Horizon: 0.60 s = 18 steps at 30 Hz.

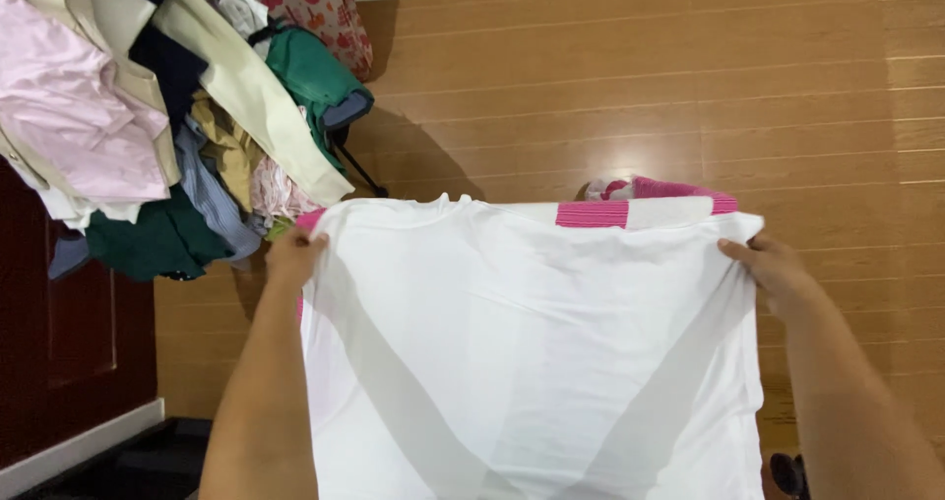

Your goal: Fold clothes and pack them into a suitcase.

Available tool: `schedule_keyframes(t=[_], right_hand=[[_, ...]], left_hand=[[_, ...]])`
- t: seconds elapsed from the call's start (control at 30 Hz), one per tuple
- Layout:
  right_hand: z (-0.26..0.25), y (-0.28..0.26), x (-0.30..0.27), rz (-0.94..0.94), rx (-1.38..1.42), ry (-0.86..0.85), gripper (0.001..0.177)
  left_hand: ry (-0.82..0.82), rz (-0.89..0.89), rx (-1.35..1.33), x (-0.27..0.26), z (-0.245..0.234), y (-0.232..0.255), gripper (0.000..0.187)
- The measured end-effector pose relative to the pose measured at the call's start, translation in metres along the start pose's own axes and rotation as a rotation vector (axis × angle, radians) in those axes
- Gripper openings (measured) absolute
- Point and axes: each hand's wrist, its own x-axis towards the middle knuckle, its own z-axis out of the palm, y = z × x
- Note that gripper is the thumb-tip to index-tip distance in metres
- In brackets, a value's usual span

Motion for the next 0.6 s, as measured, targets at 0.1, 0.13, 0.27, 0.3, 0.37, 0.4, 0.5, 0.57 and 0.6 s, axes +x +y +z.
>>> schedule_keyframes(t=[0.1, 0.13, 0.27, 0.3, 0.37, 0.4, 0.5, 0.57, 0.6], right_hand=[[-0.008, 0.006, 0.029, -0.160, -0.095, -0.001, 0.057], [-0.005, 0.003, 0.027, -0.159, -0.099, -0.010, 0.057], [0.002, -0.003, 0.027, -0.186, -0.030, 0.162, 0.046], [0.004, -0.002, 0.029, -0.225, -0.043, 0.204, 0.042], [-0.001, 0.012, 0.051, -0.260, 0.005, 0.183, 0.041], [-0.002, 0.019, 0.062, -0.295, 0.056, 0.160, 0.040], [-0.001, 0.026, 0.064, -0.360, 0.162, 0.125, 0.038], [0.009, 0.026, 0.061, -0.400, 0.085, 0.341, 0.053], [0.013, 0.026, 0.060, -0.436, 0.007, 0.563, 0.071]], left_hand=[[0.251, 0.046, -0.065, -0.007, -0.013, -0.004, 0.033], [0.256, 0.039, -0.060, -0.011, -0.016, -0.003, 0.033], [0.240, 0.064, -0.084, -0.030, -0.025, 0.023, 0.031], [0.199, 0.076, -0.111, -0.035, -0.027, 0.034, 0.031], [0.186, 0.050, -0.028, -0.045, -0.034, 0.051, 0.030], [0.175, 0.026, 0.057, -0.051, -0.039, 0.057, 0.030], [0.382, -0.015, 0.206, -0.055, -0.017, 0.059, 0.031], [0.441, 0.127, 0.272, -0.065, 0.014, 0.064, 0.036], [0.494, 0.273, 0.338, -0.069, 0.030, 0.068, 0.042]])
